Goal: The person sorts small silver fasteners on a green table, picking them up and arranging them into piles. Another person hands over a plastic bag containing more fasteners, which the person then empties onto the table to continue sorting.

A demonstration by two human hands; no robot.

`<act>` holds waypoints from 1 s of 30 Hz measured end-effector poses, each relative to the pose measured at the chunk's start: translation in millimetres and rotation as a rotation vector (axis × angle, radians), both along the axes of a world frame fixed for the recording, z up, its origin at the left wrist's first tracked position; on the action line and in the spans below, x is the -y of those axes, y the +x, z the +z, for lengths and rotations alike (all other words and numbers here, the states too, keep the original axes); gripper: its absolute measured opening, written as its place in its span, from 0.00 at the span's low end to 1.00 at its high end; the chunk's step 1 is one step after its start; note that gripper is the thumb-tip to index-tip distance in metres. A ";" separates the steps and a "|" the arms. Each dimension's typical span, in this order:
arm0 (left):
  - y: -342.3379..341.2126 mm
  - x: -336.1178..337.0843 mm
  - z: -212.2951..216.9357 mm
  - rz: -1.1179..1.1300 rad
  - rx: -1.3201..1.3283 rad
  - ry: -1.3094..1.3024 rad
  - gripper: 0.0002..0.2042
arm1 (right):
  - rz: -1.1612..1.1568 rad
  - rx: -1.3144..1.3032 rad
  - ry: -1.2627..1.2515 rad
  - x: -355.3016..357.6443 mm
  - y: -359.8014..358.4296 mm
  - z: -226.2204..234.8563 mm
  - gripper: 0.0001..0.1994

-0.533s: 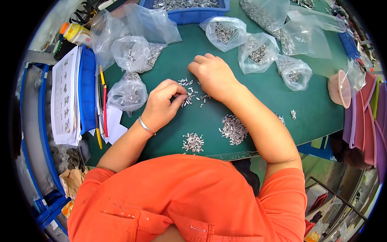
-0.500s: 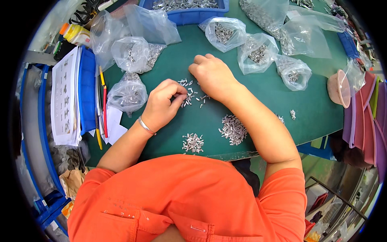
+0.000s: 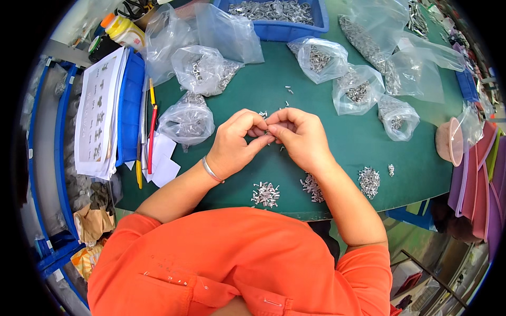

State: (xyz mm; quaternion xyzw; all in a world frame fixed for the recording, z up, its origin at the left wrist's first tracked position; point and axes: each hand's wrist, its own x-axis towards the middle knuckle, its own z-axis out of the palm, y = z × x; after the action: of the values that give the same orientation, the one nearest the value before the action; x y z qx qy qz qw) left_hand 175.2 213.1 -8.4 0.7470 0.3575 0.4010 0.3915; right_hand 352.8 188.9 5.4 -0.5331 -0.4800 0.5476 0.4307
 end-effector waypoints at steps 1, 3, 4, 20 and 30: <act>-0.2 0.7 0.5 -0.011 0.004 -0.001 0.11 | -0.018 -0.097 -0.054 4.0 -0.6 2.1 0.04; -0.8 3.4 2.3 -0.015 0.028 0.005 0.11 | -0.068 -0.166 -0.067 9.4 -0.5 5.9 0.04; -0.7 4.9 3.5 -0.021 0.043 0.005 0.10 | -0.090 -0.182 -0.059 12.3 -1.3 8.1 0.04; -1.3 10.8 8.9 -0.052 0.045 0.156 0.08 | -0.154 -0.240 -0.041 33.7 -1.2 8.2 0.05; -34.7 -41.4 36.5 0.222 -0.028 0.527 0.06 | -0.173 -0.150 -0.017 45.5 20.0 14.1 0.05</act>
State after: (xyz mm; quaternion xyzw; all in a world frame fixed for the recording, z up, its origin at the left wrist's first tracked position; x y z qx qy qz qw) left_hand 140.5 254.5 28.1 0.7847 0.3259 0.5103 0.1326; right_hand 372.8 143.3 19.6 -0.5337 -0.3938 0.5507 0.5068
